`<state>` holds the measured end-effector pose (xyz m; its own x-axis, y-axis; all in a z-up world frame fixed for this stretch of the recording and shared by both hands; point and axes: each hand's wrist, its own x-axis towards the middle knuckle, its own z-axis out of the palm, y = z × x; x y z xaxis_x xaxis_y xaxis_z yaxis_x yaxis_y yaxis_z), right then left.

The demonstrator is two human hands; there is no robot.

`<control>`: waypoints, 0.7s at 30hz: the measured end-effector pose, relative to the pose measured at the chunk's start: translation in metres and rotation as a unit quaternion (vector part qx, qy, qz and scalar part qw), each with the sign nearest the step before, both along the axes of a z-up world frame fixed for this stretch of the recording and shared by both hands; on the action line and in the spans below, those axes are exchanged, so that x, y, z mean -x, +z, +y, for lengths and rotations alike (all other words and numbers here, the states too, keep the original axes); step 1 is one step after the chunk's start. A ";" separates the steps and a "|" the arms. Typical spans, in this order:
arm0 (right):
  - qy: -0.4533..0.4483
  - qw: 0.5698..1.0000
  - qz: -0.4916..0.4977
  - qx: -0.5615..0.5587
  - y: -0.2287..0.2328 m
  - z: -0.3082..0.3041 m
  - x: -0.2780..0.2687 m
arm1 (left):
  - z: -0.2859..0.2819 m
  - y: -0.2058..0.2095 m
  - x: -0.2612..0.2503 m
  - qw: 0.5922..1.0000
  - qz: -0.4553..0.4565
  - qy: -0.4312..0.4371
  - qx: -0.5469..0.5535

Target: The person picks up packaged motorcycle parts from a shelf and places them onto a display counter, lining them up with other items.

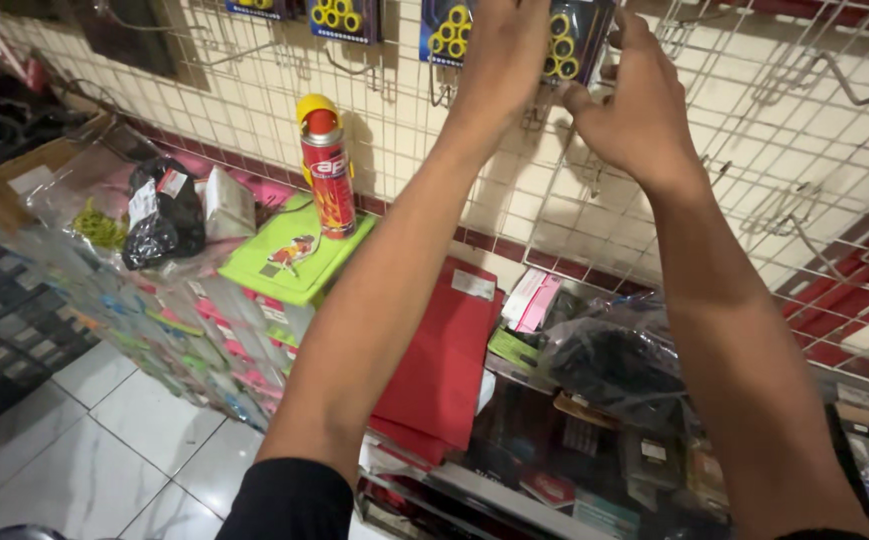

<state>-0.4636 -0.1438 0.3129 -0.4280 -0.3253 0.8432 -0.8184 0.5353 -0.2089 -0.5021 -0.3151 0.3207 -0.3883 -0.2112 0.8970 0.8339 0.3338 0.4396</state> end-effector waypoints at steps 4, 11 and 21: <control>-0.028 0.999 -0.042 -0.001 -0.001 -0.004 0.014 | -0.011 0.001 0.027 0.993 -0.106 -0.056 0.012; 0.095 0.984 -0.119 0.093 -0.010 -0.012 0.030 | -0.017 0.004 0.040 0.983 -0.164 -0.082 0.015; 0.208 0.935 -0.180 0.223 -0.014 -0.020 0.017 | -0.019 0.001 0.045 0.979 -0.187 -0.080 0.012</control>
